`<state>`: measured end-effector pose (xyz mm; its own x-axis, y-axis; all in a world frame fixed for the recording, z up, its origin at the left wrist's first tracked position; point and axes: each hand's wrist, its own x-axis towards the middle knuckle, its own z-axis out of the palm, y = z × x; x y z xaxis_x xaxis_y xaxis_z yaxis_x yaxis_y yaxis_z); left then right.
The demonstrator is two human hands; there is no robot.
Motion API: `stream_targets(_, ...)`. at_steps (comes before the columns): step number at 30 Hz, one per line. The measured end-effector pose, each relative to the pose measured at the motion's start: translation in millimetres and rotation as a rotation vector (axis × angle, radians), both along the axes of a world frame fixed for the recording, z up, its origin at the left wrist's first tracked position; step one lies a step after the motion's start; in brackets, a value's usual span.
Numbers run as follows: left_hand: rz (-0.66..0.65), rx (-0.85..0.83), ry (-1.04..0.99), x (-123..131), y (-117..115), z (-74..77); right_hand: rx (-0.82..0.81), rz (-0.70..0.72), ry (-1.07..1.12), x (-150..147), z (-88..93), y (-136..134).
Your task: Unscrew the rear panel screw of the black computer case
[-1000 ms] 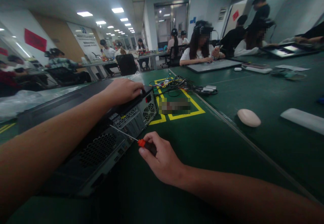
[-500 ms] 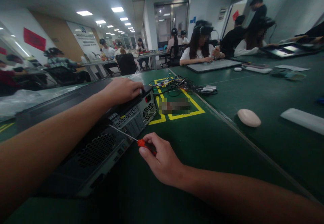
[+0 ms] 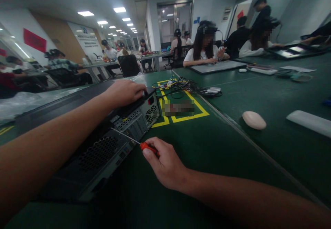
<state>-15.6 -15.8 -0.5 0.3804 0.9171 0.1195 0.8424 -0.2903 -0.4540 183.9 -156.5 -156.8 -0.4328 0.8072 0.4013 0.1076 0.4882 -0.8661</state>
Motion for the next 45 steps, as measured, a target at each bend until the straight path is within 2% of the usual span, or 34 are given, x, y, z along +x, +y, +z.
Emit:
stream_targets(6,0.007,0.001,-0.005,1.5,-1.0,0.4,-0.07,-0.01,-0.001,-1.4,-0.3,0.3)
stream_targets(17,-0.012,0.004,0.004,-1.0,0.9,-0.5,-0.05,-0.009,0.039,-2.7,-4.5,1.0)
stream_targets(45,0.005,0.013,0.007,0.2,1.7,-1.2,-0.056,-0.01,0.04,-0.7,-0.2,-1.6)
